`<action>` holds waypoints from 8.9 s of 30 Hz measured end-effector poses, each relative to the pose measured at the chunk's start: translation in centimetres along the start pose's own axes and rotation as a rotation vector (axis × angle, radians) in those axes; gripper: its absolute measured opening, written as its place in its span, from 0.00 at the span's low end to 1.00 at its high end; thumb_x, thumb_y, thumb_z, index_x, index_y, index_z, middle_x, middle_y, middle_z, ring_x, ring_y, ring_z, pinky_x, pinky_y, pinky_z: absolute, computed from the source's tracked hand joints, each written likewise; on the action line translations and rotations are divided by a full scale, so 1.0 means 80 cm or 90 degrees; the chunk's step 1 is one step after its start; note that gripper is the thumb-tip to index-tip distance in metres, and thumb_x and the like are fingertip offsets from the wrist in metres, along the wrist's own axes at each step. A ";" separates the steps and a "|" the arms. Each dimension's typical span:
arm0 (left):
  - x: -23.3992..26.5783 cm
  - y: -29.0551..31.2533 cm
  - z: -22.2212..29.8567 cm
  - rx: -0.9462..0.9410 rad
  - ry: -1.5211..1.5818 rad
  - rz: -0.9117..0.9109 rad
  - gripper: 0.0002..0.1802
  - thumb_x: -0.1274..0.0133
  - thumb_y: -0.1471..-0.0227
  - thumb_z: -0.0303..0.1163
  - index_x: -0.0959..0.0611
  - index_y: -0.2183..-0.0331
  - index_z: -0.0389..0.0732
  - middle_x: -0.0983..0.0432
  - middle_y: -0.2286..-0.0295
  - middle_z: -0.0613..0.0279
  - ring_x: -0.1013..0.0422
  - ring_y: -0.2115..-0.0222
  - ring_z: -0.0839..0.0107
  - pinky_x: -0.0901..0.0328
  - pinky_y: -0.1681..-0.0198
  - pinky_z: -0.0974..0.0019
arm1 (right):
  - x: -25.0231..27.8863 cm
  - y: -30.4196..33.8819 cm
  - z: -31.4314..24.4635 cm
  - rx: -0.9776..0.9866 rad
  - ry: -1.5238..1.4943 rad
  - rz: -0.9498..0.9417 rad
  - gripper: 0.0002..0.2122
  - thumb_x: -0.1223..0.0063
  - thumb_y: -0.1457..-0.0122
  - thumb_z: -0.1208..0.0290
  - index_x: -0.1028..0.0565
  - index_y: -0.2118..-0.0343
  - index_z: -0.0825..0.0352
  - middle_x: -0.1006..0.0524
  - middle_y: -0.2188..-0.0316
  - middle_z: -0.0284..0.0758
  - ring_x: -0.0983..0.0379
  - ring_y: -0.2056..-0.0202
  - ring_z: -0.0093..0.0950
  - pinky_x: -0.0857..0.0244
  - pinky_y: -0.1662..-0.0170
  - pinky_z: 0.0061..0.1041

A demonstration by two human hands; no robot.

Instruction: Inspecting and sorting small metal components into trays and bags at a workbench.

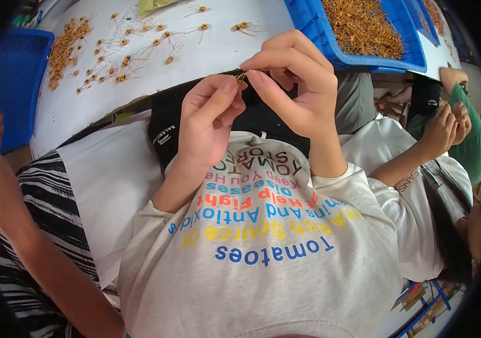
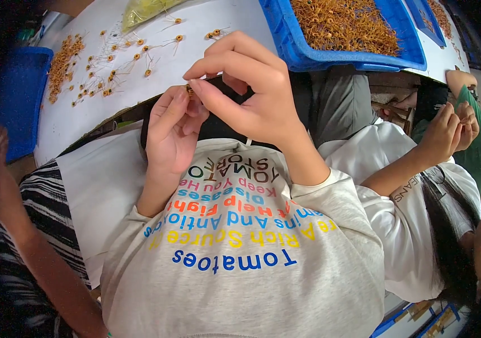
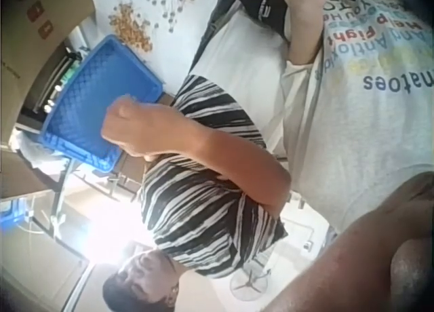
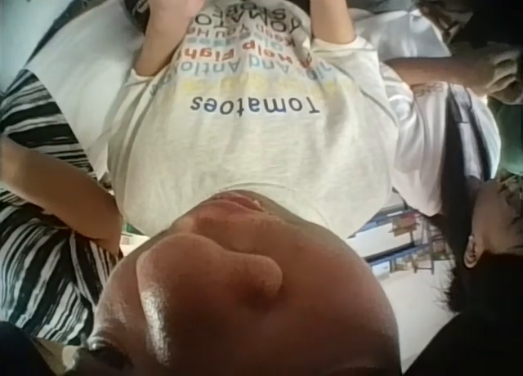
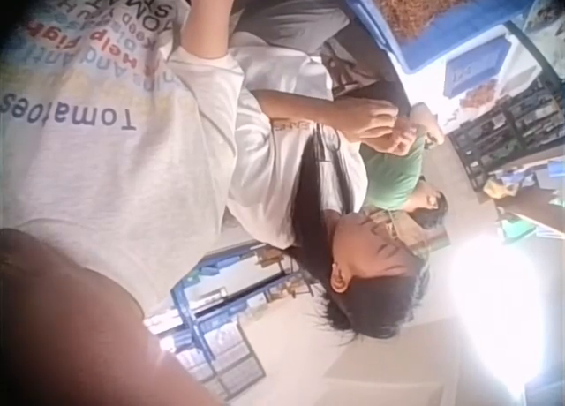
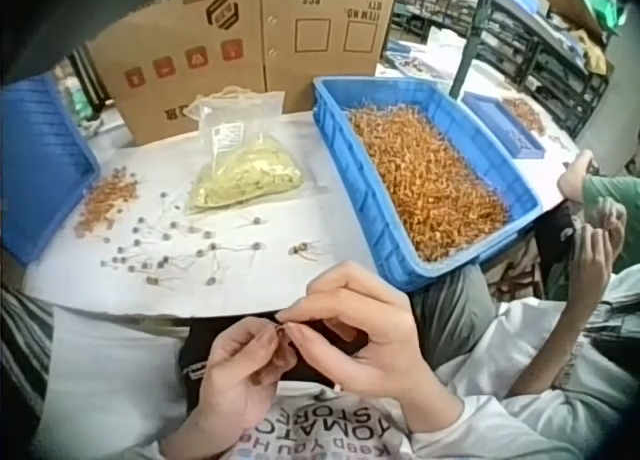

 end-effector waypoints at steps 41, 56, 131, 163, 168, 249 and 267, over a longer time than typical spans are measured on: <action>0.005 0.004 0.002 -0.050 0.059 0.027 0.07 0.47 0.42 0.27 0.19 0.64 0.32 0.26 0.72 0.62 0.38 0.76 0.82 0.44 0.70 0.82 | -0.002 0.045 -0.037 0.251 0.265 0.146 0.07 0.38 0.57 0.84 0.18 0.73 0.66 0.28 0.70 0.29 0.42 0.79 0.19 0.46 0.78 0.16; 0.020 0.002 0.011 -0.120 -0.222 0.102 0.06 0.43 0.44 0.26 0.19 0.66 0.33 0.24 0.74 0.62 0.35 0.75 0.82 0.41 0.72 0.81 | -0.017 0.028 -0.044 0.311 0.322 0.045 0.07 0.39 0.58 0.85 0.19 0.75 0.67 0.27 0.71 0.30 0.41 0.81 0.22 0.43 0.79 0.18; -0.029 0.003 0.014 -0.214 -0.249 -0.109 0.02 0.50 0.41 0.24 0.26 0.68 0.39 0.33 0.77 0.64 0.43 0.78 0.80 0.51 0.75 0.82 | 0.049 0.037 0.009 -0.156 -0.174 -0.034 0.03 0.39 0.49 0.82 0.23 0.75 0.69 0.30 0.73 0.28 0.42 0.77 0.16 0.48 0.75 0.13; -0.064 0.000 0.015 -0.161 -0.192 -0.121 0.05 0.49 0.40 0.26 0.24 0.62 0.35 0.28 0.71 0.63 0.37 0.73 0.81 0.42 0.68 0.83 | 0.059 0.036 -0.032 0.000 -0.018 0.146 0.03 0.39 0.50 0.83 0.20 0.72 0.69 0.29 0.72 0.30 0.41 0.78 0.18 0.48 0.76 0.14; -0.051 -0.006 0.013 -0.157 -0.227 -0.064 0.07 0.50 0.39 0.27 0.25 0.61 0.35 0.28 0.69 0.62 0.34 0.70 0.80 0.38 0.63 0.81 | 0.064 0.040 -0.034 0.048 0.024 0.142 0.04 0.38 0.51 0.81 0.20 0.71 0.67 0.29 0.71 0.31 0.38 0.75 0.22 0.43 0.73 0.18; -0.129 0.006 0.022 -0.186 -0.140 -0.264 0.05 0.50 0.42 0.23 0.22 0.63 0.33 0.29 0.68 0.61 0.37 0.70 0.75 0.41 0.63 0.76 | 0.064 0.032 -0.013 -0.005 -0.383 0.105 0.04 0.42 0.48 0.85 0.21 0.71 0.70 0.25 0.70 0.34 0.32 0.70 0.21 0.39 0.67 0.15; -0.057 0.002 -0.008 -0.094 -0.174 -0.055 0.10 0.50 0.39 0.29 0.21 0.59 0.33 0.27 0.69 0.63 0.37 0.72 0.81 0.41 0.67 0.81 | 0.018 0.057 0.038 -0.145 -0.231 0.055 0.06 0.39 0.49 0.82 0.21 0.67 0.69 0.27 0.65 0.30 0.37 0.74 0.16 0.43 0.71 0.12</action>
Point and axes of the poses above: each hand's wrist, its own y-axis away from the middle knuckle, its own x-axis out of the back of the hand, z = x × y, the point moved 10 cm from there along -y, towards the middle knuckle
